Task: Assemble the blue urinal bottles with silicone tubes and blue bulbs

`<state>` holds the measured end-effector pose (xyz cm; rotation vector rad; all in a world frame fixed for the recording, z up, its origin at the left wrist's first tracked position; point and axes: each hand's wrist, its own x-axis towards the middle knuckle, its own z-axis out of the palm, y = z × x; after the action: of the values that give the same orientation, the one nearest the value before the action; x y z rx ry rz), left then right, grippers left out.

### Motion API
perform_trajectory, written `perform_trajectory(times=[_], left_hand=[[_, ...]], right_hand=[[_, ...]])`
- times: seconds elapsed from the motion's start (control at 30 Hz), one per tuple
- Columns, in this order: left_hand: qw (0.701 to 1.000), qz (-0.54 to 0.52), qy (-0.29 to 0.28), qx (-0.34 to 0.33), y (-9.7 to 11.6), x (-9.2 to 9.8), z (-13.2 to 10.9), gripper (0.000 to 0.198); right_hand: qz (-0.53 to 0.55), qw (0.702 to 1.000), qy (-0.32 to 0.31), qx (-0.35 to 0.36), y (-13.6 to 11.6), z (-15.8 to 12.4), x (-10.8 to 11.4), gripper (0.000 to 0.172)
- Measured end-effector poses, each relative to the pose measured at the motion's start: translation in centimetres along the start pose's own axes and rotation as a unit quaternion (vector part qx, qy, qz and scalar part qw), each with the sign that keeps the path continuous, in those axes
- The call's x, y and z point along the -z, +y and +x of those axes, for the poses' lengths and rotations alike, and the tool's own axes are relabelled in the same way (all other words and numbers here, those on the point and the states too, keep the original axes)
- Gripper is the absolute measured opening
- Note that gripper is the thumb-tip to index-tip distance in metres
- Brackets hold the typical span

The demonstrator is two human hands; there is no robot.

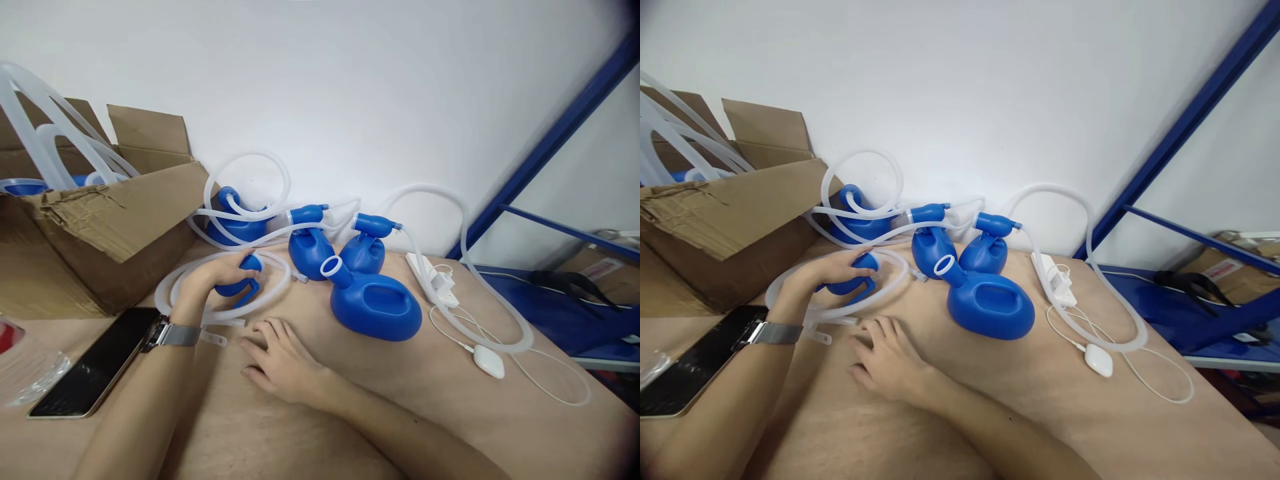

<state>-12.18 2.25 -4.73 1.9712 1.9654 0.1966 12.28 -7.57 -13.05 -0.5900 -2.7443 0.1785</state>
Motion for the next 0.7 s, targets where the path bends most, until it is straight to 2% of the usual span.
perform_trajectory(times=[0.13,0.23,0.33,0.5,0.7], left_hand=[[1.0,-0.016,-0.012,-0.003,-0.9,-1.2,1.0,0.086],[0.999,-0.024,-0.021,-0.019,-1.7,-2.0,1.7,0.076],[0.999,-0.031,-0.032,-0.024,-2.2,-2.3,2.1,0.081],[0.997,-0.048,-0.051,-0.012,-2.2,-1.6,1.6,0.086],[0.996,-0.06,-0.064,0.022,-1.9,0.2,0.3,0.103]], right_hand=[[0.022,0.999,0.018,-0.034,0.7,-0.1,-0.5,0.053],[0.023,0.992,0.034,-0.121,1.8,0.1,-0.7,0.053],[0.009,0.977,0.064,-0.203,3.6,0.6,-0.6,0.046],[-0.038,0.947,0.123,-0.295,7.1,1.8,-0.2,0.052],[-0.057,0.942,0.089,-0.318,8.7,3.0,-0.2,0.062]])
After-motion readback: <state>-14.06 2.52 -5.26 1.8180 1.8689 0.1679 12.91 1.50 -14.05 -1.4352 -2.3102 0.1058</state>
